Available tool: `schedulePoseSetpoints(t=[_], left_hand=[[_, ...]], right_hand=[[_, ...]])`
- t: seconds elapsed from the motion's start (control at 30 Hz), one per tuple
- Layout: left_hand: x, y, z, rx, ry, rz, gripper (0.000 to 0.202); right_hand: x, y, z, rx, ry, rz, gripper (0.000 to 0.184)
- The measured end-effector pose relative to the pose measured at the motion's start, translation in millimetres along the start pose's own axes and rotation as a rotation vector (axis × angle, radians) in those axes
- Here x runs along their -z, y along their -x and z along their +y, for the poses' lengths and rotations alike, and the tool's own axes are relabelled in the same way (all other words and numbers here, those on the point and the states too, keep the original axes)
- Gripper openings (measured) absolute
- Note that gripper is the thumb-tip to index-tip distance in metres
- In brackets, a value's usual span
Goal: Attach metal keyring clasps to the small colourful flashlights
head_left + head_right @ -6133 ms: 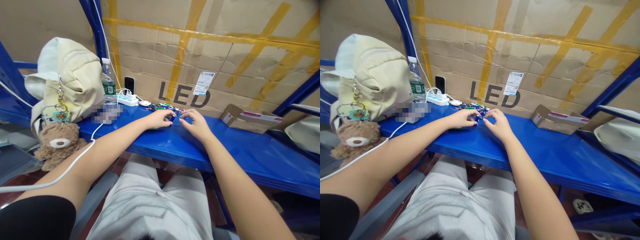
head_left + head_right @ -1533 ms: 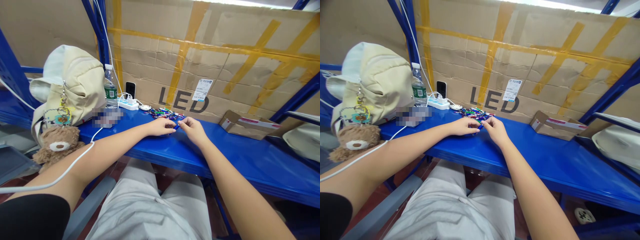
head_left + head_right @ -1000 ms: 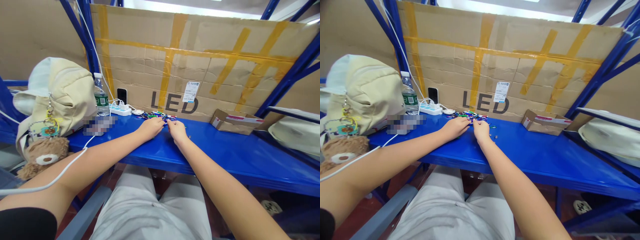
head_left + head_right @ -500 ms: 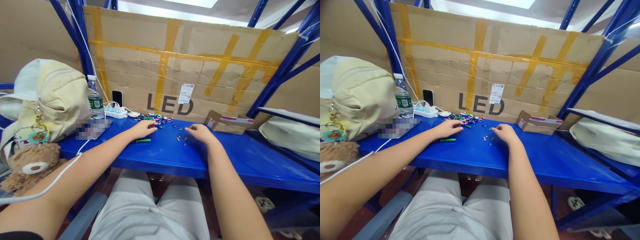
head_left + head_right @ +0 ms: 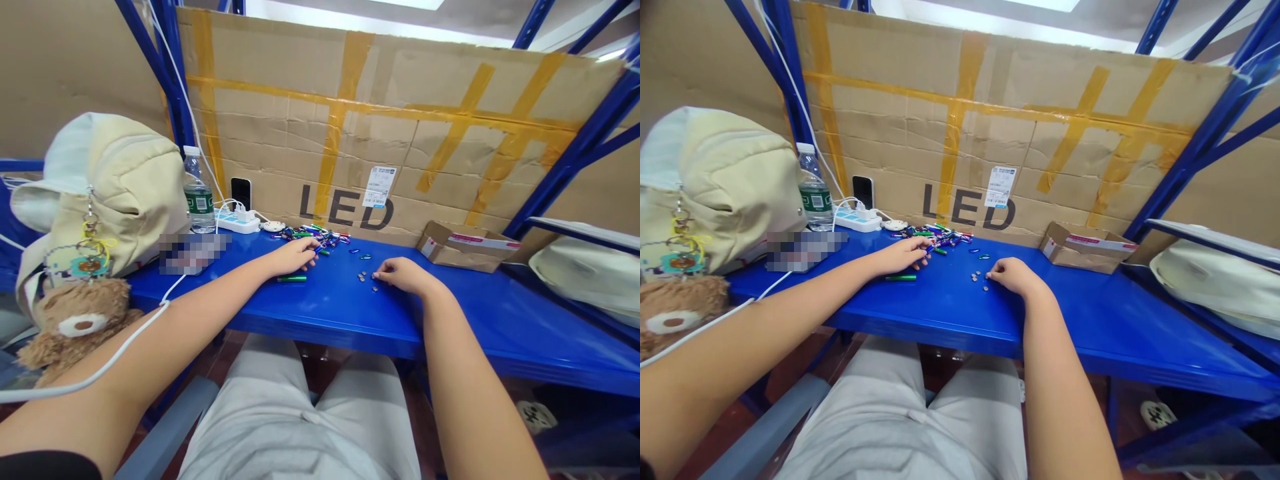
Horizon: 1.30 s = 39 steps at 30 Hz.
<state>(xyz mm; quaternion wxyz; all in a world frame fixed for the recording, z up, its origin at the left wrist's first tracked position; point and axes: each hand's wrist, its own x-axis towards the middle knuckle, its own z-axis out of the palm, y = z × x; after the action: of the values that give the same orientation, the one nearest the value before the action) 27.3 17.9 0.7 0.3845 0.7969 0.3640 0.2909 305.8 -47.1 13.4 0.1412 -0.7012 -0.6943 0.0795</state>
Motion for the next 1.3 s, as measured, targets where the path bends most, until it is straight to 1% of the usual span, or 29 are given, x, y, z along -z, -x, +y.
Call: schedulePoseSetpoints(t=[0.07,0.13,0.23,0.3,0.37,0.47,0.5,0.53,0.57,0.67,0.73,0.83,1.0,1.17,1.3], left_hand=[[0.8,0.1,1.5,0.023,0.014,0.057,0.022],[2.1,1.1,3.1,0.016,0.011,0.111,0.017],[4.8,2.0,4.4,-0.017,0.003,0.140,0.026],[7.4,1.1,4.3,-0.031,0.004,0.143,0.030],[10.7,-0.4,3.9,-0.054,-0.001,0.161,0.034],[14.2,0.2,4.6,-0.098,-0.091,0.206,0.040],[14.2,1.6,5.2,-0.119,-0.153,0.195,0.041],[13.4,3.4,6.0,-0.147,-0.225,0.160,0.040],[11.8,5.4,6.7,-0.181,-0.298,0.103,0.039],[4.2,10.4,7.8,-0.301,-0.432,-0.089,0.035],[-0.5,11.5,7.7,-0.379,-0.466,-0.145,0.034],[-4.1,11.1,7.4,-0.468,-0.497,-0.146,0.031],[-4.5,10.5,8.0,-0.551,-0.514,-0.145,0.027],[-6.0,12.3,9.3,-0.622,-0.540,-0.104,0.025],[-7.9,14.2,10.3,-0.649,-0.613,-0.070,0.027]], right_hand=[[-2.0,-0.8,-2.4,-0.006,0.026,0.020,0.017],[-4.4,-1.7,-4.8,-0.005,0.040,0.043,0.015],[-7.3,-3.1,-7.2,-0.012,0.030,0.075,0.008],[-8.0,-4.0,-7.6,-0.016,0.017,0.118,0.010],[-7.7,-4.5,-7.8,-0.004,0.004,0.199,0.014],[-7.8,-3.5,-12.2,0.088,-0.052,0.349,0.020],[-8.6,-2.5,-15.8,0.142,-0.084,0.376,0.022],[-10.1,-1.0,-20.7,0.206,-0.117,0.381,0.024],[-12.1,0.7,-26.6,0.274,-0.145,0.365,0.025],[-20.1,6.7,-47.7,0.474,-0.150,0.239,0.025],[-25.3,10.3,-60.2,0.573,-0.096,0.170,0.026],[-29.8,13.8,-71.1,0.618,-0.024,0.124,0.029],[-30.9,16.0,-74.1,0.615,-0.026,0.108,0.031],[-31.9,15.9,-74.5,0.577,-0.134,0.073,0.035],[-32.6,15.4,-74.3,0.539,-0.258,0.028,0.035]])
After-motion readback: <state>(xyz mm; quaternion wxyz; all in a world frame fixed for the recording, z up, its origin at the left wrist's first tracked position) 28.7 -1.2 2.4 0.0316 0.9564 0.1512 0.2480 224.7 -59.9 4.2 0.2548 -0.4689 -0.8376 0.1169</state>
